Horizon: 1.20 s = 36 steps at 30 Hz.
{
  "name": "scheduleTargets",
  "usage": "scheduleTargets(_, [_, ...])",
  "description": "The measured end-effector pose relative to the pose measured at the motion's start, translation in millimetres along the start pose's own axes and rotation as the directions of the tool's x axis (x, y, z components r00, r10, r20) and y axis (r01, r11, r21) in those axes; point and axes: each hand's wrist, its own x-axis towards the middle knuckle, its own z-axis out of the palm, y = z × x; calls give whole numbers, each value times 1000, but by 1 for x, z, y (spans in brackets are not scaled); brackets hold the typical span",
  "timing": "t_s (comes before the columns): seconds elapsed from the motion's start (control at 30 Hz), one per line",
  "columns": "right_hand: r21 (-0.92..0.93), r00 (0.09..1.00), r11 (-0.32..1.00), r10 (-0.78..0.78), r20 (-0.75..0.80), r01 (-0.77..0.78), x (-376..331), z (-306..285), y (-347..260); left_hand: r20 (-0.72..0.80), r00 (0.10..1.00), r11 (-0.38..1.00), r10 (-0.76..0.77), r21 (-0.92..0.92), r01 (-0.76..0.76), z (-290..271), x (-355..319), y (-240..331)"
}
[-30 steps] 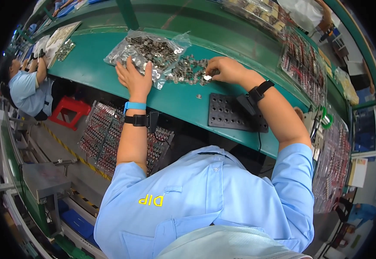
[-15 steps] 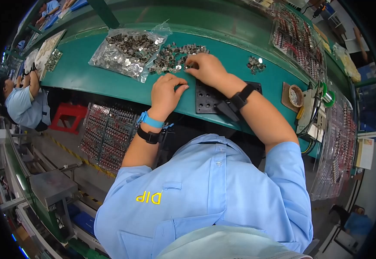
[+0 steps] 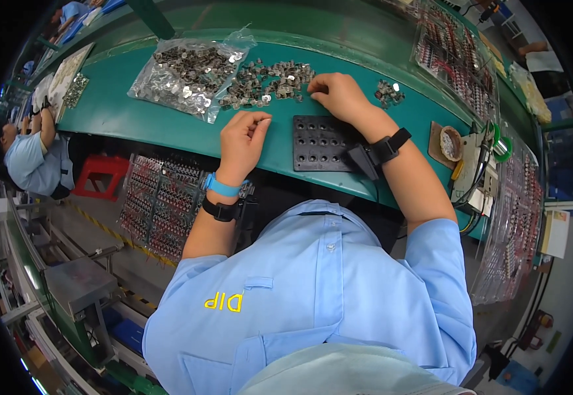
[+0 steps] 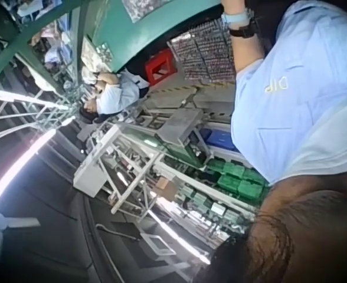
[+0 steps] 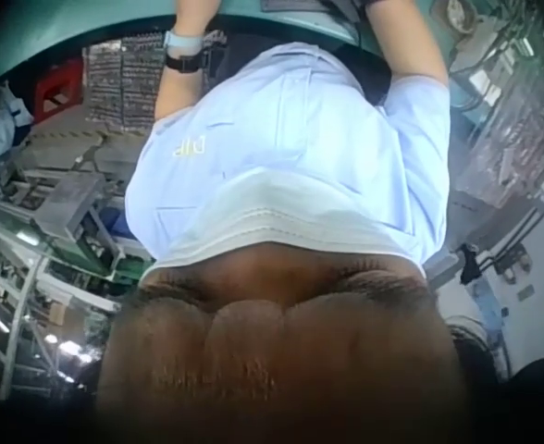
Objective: Assembling small electronic components into a tray on a production line.
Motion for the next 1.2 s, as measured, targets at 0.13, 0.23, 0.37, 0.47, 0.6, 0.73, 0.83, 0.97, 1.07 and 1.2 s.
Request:
scheduleTargets(0.13, [-55,998,997,-58,-32,57,3,14,-8,-37,997,996,73,-46,-75,4,3,-2])
scheduleTargets(0.23, [-86,995,992,-100,-28,97,2,14,-9,-53,997,996,52,-72,-56,5,1,0])
scheduleTargets(0.37, [-63,995,994,-96,-28,94,-6,-4,-3,-22,997,993,-72,-91,70,4,-1,3])
scheduleTargets(0.47, [-14,996,998,-58,-70,57,-19,-25,10,10,992,985,-129,-115,129,2,-1,1])
scheduleTargets(0.6, [-237,989,969,41,-140,-74,-28,-44,23,12,999,996,-42,-73,42,1,-3,-2])
scheduleTargets(0.73, [-535,927,845,-216,-306,21,-24,-41,23,28,998,993,-49,-106,52,1,-3,1])
scheduleTargets(0.83, [-272,987,962,-45,-152,2,2,-9,1,28,995,990,-95,-99,97,4,-1,5])
scheduleTargets(0.97, [-230,993,973,-11,-120,-17,21,25,-2,7,998,993,57,-104,-56,7,1,2])
scheduleTargets(1.07, [-239,989,971,-46,-140,12,21,30,-11,-3,998,998,58,-28,-58,-5,-2,0])
scheduleTargets(1.2, [-162,993,986,-50,-110,32,-3,7,-7,5,996,989,-85,-125,85,3,3,-3])
